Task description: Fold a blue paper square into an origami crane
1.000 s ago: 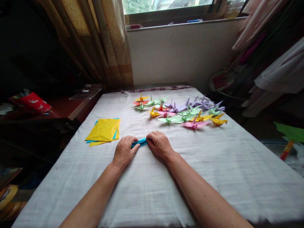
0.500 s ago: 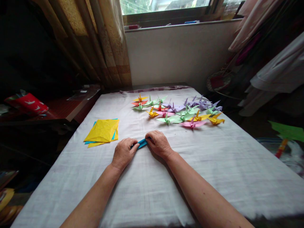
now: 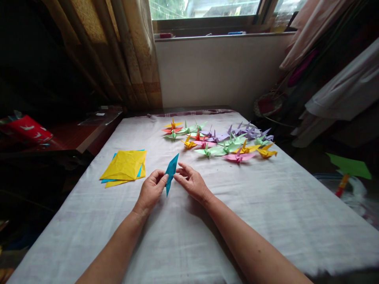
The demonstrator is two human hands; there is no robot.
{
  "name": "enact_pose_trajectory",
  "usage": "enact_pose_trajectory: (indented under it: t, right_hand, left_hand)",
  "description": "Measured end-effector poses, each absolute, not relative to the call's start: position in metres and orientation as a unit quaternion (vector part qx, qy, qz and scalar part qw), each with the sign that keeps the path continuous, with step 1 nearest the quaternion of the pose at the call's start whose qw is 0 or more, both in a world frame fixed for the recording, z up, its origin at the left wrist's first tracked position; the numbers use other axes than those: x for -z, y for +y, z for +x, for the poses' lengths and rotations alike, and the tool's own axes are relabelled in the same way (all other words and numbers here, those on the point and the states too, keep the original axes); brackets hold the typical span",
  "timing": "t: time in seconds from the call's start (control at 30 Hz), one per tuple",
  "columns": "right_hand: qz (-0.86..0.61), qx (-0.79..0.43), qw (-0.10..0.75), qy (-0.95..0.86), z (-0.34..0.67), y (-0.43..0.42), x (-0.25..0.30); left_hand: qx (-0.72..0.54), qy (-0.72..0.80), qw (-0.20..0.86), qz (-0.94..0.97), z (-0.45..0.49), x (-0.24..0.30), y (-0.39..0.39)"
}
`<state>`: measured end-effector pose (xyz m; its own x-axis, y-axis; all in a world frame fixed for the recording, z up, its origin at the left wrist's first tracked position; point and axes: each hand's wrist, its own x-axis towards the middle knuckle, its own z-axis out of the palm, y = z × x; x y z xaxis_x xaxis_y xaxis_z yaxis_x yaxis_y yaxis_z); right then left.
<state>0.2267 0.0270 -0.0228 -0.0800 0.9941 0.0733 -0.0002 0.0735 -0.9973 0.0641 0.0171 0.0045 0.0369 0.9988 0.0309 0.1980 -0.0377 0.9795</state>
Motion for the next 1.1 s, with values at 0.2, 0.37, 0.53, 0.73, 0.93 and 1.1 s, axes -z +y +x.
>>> enact_pose_trajectory:
  t: [0.2,0.37,0.53,0.73,0.93,1.1]
  right_hand:
    - [-0.407,-0.563,0.504,-0.514,0.22,0.024,0.016]
    - [-0.417,-0.592,0.512,-0.463,0.219,0.024,0.011]
    - [-0.413,-0.617,0.492,-0.455,0.219,0.021,0.006]
    - [-0.397,-0.651,0.473,-0.441,0.221,0.018,0.001]
    - [-0.423,-0.642,0.464,-0.44,0.22,0.019,0.001]
    - [-0.444,-0.636,0.456,-0.437,0.218,0.018,0.001]
  left_hand:
    - [-0.429,0.537,0.497,0.529,0.064,-0.004,0.014]
    - [-0.429,0.506,0.52,0.538,0.063,-0.004,0.013]
    - [-0.423,0.49,0.569,0.507,0.062,-0.007,0.01]
    - [-0.405,0.48,0.625,0.463,0.062,-0.01,0.007]
    - [-0.395,0.489,0.622,0.467,0.064,-0.01,0.008]
    - [-0.4,0.499,0.611,0.467,0.064,-0.008,0.007]
